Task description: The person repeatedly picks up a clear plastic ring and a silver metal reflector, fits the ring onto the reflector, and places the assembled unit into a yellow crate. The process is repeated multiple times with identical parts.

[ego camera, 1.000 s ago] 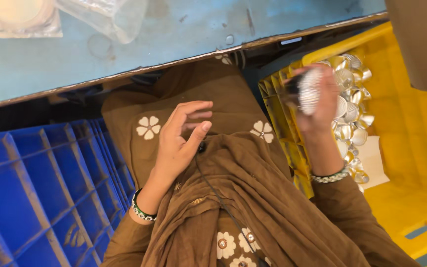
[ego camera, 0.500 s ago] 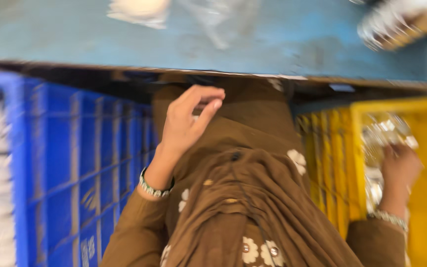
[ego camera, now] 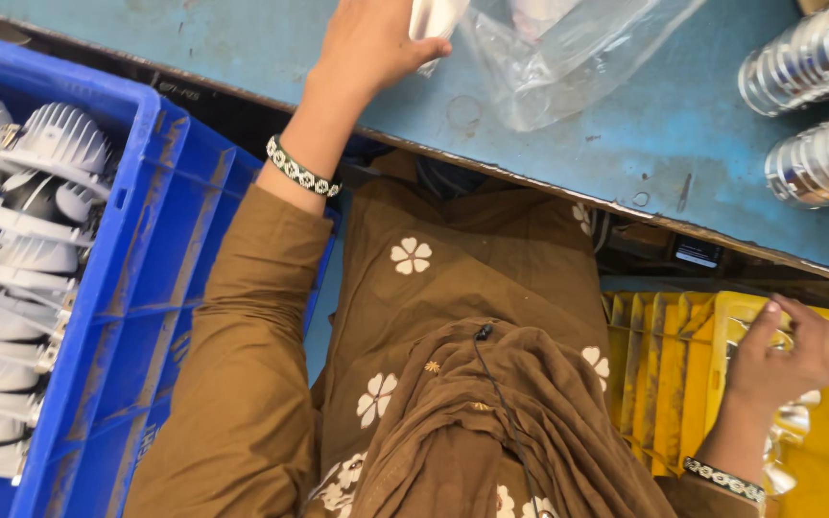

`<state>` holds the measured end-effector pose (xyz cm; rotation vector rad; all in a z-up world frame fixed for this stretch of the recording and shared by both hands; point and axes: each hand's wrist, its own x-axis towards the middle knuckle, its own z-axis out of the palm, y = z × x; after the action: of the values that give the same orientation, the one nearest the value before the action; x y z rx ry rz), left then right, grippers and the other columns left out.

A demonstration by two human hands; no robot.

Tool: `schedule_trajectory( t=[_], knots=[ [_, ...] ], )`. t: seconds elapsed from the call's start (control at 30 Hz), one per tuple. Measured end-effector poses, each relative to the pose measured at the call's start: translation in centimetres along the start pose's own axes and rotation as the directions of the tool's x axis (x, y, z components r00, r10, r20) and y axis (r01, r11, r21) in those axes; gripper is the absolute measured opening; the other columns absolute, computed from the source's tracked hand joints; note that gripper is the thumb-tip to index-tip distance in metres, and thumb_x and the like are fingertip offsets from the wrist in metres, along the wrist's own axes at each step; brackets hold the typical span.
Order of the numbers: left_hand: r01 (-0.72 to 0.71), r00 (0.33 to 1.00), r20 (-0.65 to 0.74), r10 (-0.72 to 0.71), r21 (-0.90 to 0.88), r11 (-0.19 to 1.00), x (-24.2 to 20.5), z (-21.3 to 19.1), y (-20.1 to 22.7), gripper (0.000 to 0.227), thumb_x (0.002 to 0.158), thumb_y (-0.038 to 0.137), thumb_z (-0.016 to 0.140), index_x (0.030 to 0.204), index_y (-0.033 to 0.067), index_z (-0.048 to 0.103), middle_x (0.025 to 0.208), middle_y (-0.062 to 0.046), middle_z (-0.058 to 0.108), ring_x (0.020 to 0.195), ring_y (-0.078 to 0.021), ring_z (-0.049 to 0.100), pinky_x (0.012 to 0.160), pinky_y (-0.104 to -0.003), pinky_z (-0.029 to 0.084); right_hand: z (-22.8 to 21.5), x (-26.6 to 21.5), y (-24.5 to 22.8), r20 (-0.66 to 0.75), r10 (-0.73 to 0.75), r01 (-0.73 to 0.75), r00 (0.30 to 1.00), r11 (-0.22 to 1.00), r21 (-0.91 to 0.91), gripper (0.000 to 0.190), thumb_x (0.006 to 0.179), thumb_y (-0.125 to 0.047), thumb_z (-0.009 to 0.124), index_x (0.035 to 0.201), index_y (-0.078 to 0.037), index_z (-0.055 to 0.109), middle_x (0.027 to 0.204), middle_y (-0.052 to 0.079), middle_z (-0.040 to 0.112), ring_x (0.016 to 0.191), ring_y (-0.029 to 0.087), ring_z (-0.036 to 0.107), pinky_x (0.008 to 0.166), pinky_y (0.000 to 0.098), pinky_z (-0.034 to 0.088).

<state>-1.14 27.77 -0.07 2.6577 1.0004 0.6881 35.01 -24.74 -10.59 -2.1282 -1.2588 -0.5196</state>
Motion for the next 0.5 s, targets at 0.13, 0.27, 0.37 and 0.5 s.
schedule_trajectory(
  t=[0.13,0.27,0.37,0.5],
  knots=[
    [-0.008,0.994,0.113,0.009,-0.007,1.0,2.2,0.7,-0.4,0.066,0.081,0.043,0.092,0.127,0.0041,0.064,0.115,-0.025,0.069,0.103,-0.045,0.064,0.085,-0.052,0.051,-1.2,4.4,-6.3,-0.108,-0.049,0.059,0.993,0.994,0.089,0.01,0.105,0.001,0.064,0.113,-0.001,0.07,0.115,0.015,0.074,0.106,0.031,0.065,0.101,0.0384,0.052],
    [0.012,0.99,0.143,-0.008,-0.029,1.0,2.2,-0.3,-0.5,0.066,0.081,0.04,0.093,0.128,0.0034,0.064,0.118,-0.025,0.069,0.11,-0.0442,0.063,0.088,-0.051,0.052,-2.2,9.7,-10.8,-0.19,-0.004,0.047,0.982,0.974,0.222,0.009,0.112,-0.006,0.068,0.118,0.001,0.069,0.118,0.016,0.07,0.112,0.032,0.066,0.099,0.0389,0.053],
    [-0.129,0.992,0.008,0.13,-0.026,0.991,1.9,-0.6,-0.9,0.067,0.08,0.035,0.092,0.13,0.0002,0.063,0.122,-0.026,0.068,0.112,-0.0485,0.061,0.086,-0.051,0.05,-2.4,14.1,-12.1,-0.216,0.007,0.037,0.976,0.979,0.201,0.029,0.113,-0.021,0.074,0.132,0.0,0.066,0.132,0.016,0.065,0.118,0.033,0.062,0.095,0.0385,0.051],
    [-0.172,0.974,-0.147,0.174,0.028,0.985,1.6,-2.0,-1.0,0.062,0.09,0.034,0.091,0.133,-0.0013,0.063,0.123,-0.026,0.066,0.11,-0.0499,0.061,0.089,-0.051,0.05,-2.7,18.4,-10.3,-0.141,-0.208,0.213,0.968,0.977,0.015,0.04,0.107,-0.015,0.065,0.139,0.006,0.054,0.142,0.02,0.054,0.126,0.037,0.056,0.108,0.0399,0.049]
  ],
)
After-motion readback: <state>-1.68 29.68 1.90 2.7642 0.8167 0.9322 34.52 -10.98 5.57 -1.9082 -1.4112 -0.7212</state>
